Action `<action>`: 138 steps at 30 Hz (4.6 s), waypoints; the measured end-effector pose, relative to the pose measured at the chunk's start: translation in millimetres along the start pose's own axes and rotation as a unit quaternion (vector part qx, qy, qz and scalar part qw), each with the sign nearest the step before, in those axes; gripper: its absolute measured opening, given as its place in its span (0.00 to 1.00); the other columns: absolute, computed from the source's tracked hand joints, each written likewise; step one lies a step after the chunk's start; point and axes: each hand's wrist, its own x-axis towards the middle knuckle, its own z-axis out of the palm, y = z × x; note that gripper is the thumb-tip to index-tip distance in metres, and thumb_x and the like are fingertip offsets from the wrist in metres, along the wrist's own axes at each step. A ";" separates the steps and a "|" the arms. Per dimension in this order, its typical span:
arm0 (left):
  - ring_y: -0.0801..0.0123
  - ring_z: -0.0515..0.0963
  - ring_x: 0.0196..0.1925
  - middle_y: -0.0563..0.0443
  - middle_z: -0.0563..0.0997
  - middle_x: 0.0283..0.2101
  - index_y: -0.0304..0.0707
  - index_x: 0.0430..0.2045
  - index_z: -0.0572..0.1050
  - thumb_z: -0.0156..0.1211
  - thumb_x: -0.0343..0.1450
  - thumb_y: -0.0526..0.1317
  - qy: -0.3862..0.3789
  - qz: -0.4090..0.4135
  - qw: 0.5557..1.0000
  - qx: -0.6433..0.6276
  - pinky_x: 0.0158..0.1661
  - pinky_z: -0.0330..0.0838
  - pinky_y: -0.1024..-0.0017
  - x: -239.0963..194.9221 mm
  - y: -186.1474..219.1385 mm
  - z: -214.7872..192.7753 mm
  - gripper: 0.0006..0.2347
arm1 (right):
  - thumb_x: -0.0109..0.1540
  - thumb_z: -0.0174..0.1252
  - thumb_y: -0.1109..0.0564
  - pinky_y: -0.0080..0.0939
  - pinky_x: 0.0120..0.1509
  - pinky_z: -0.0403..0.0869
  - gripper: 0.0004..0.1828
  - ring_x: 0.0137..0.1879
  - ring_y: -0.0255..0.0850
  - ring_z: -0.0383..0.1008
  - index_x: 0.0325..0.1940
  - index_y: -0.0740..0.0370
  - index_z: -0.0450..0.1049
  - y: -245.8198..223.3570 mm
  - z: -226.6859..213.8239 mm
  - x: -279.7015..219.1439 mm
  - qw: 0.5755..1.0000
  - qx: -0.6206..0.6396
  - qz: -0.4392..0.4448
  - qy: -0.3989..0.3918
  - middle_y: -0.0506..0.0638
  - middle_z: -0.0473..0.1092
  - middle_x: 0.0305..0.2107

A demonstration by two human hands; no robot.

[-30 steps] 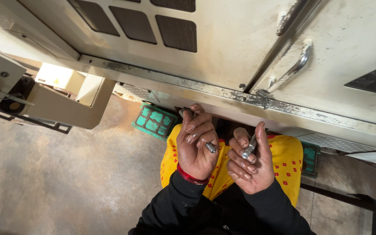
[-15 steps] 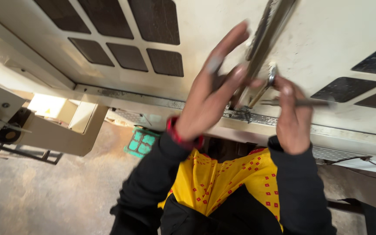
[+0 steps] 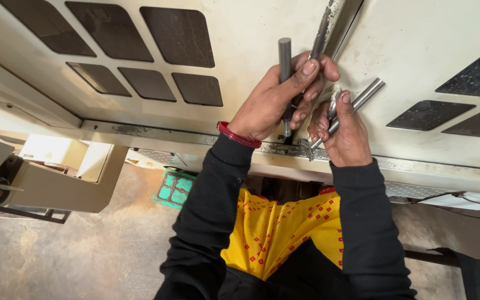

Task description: The person holds two metal rods and uses a T-handle tool to work on a latch mechanism on a white appliance door. They manipulate the rods and tool to adjust or remove the latch, then place the rods into a green tray.

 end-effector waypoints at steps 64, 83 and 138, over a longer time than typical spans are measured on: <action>0.83 0.65 0.19 0.53 0.66 0.33 0.30 0.52 0.68 0.46 0.83 0.55 0.011 0.044 0.998 -0.033 0.27 0.77 0.80 2.6 -20.8 2.6 0.22 | 0.66 0.41 0.19 0.31 0.25 0.58 0.41 0.24 0.31 0.59 0.31 0.61 0.64 34.4 -0.1 0.9 0.995 -0.007 -0.032 0.099 0.43 0.57 0.19; 0.80 0.65 0.20 0.52 0.68 0.37 0.29 0.54 0.66 0.51 0.81 0.55 0.045 0.026 0.998 -0.044 0.25 0.73 0.79 6.8 -28.7 3.6 0.23 | 0.64 0.42 0.18 0.33 0.22 0.62 0.41 0.17 0.30 0.56 0.27 0.59 0.65 48.2 -16.8 10.3 0.999 0.011 -0.044 0.029 0.40 0.56 0.14; 0.81 0.65 0.20 0.50 0.68 0.37 0.28 0.53 0.65 0.51 0.81 0.55 0.045 0.041 0.996 -0.071 0.27 0.79 0.75 9.8 -37.3 2.9 0.22 | 0.60 0.41 0.14 0.32 0.24 0.59 0.44 0.18 0.31 0.57 0.19 0.57 0.61 57.8 -29.6 9.4 0.999 -0.030 -0.021 0.033 0.42 0.57 0.13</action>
